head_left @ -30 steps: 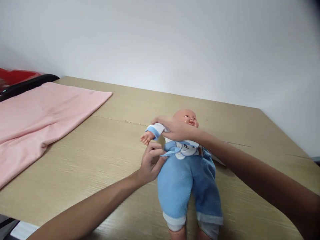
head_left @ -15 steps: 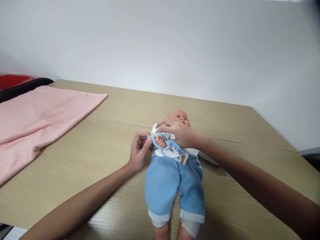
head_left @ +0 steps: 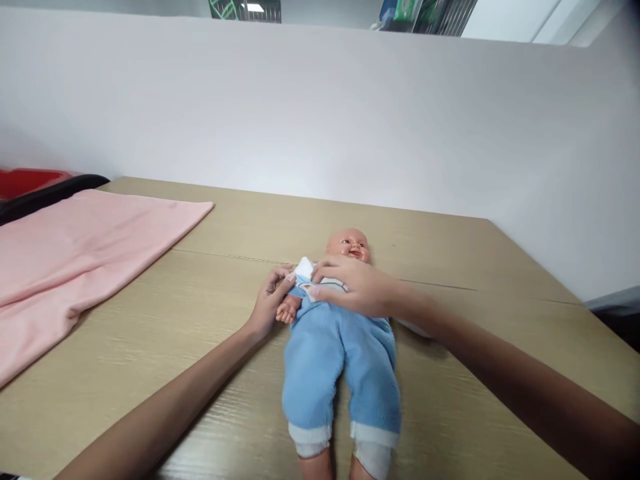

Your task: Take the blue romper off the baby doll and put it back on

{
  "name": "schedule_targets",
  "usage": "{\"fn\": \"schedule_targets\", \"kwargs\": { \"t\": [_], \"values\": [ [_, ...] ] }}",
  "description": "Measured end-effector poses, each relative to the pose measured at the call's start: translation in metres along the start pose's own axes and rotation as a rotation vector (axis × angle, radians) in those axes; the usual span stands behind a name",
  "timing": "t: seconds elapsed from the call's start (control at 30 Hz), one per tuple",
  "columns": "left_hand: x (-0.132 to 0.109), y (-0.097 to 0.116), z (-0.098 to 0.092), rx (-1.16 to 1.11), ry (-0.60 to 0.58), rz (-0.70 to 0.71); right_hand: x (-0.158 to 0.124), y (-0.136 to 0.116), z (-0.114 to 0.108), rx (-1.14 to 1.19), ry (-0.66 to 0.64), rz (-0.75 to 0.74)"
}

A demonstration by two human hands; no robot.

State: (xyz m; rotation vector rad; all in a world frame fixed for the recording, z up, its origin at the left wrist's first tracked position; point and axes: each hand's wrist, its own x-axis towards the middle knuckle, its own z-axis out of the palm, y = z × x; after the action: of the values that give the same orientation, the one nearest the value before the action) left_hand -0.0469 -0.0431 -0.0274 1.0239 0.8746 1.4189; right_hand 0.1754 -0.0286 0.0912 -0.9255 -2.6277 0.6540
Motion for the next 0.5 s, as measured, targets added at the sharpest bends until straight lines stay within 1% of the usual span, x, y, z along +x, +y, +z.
{"fn": "schedule_targets", "kwargs": {
  "t": [0.07, 0.1, 0.17, 0.23, 0.3, 0.37, 0.43, 0.5],
  "values": [
    [0.002, -0.005, -0.002, -0.075, -0.015, -0.108, -0.006, -0.013, 0.011, -0.07, 0.084, 0.091],
    [0.004, -0.007, -0.003, -0.095, -0.021, -0.14, -0.008, -0.015, 0.018, -0.059, 0.137, 0.158],
    [0.01, -0.011, -0.003, -0.103, -0.036, -0.156, -0.007, -0.009, 0.032, 0.027, 0.238, 0.284],
    [0.018, -0.014, -0.002, -0.093, -0.049, -0.135, -0.003, 0.003, 0.043, 0.116, 0.317, 0.371],
    [0.026, -0.018, -0.001, -0.077, -0.055, -0.1, 0.001, 0.015, 0.049, 0.136, 0.364, 0.4],
    [0.031, -0.022, 0.001, -0.062, -0.066, -0.069, 0.004, 0.021, 0.052, 0.129, 0.401, 0.419],
    [0.033, -0.025, 0.001, -0.048, -0.098, -0.065, 0.005, 0.02, 0.052, 0.109, 0.427, 0.432],
    [0.034, -0.028, -0.001, -0.036, -0.135, -0.088, 0.005, 0.017, 0.052, 0.04, 0.443, 0.455]
  ]
}}
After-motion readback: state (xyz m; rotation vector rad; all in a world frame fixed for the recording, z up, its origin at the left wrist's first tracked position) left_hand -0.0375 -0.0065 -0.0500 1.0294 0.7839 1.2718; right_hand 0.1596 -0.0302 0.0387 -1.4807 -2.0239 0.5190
